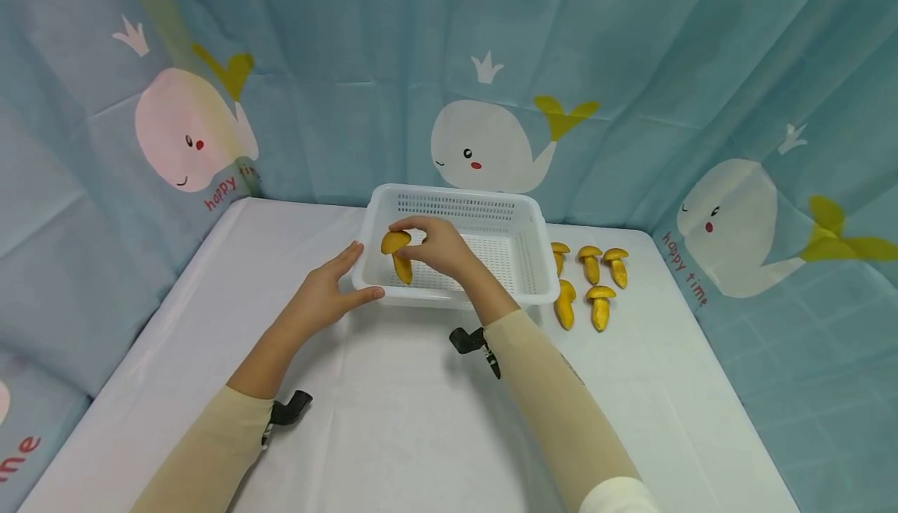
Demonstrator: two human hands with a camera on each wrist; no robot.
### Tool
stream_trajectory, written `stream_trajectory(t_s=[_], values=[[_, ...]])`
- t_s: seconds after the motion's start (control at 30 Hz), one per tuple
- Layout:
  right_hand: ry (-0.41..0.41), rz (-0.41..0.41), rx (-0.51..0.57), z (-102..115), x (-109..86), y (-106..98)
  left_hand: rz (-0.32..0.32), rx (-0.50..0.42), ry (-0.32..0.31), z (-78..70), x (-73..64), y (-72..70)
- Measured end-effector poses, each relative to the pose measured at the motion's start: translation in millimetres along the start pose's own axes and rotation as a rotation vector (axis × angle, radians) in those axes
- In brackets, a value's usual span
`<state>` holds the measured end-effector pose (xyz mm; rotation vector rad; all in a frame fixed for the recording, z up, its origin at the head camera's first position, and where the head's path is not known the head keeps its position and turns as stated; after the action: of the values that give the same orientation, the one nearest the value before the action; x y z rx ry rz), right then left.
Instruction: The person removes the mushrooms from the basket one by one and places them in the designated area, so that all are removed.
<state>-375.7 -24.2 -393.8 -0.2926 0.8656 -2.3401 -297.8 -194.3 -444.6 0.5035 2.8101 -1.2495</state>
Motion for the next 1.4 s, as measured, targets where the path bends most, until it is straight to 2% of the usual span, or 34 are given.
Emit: stream_trajectory(t_s=[0.57,0.97,1.17,1.4], values=[[-0.043,-0.136,0.066,19,-31.1,-28,0.009,-0.001,-0.022,-2.4,-1.5,-3.0],[-0.130,-0.193,0.133,32,-65.9,-46,-0.003,-0.015,-0.003,-1.4,-1.7,-2.4],[-0.167,-0.222,0.159,25,-91.4,-57,-0.006,-0.036,0.004,-1.2,-1.4,0.6],[-0.147,-0.258,0.184,8,-115.7,-70,-0.009,-0.026,0.021,-2.3,-3.4,0.0]])
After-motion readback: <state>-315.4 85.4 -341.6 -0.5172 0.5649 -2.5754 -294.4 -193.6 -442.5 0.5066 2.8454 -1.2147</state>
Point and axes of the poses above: each hand's wrist, its own x-axis towards the middle knuckle, its own y-axis out of the palm, z = x × y, the point moved 10 cm from there along x, towards the middle knuckle, and after that the axes turned 10 degrees about z, right-handed, at the moved point
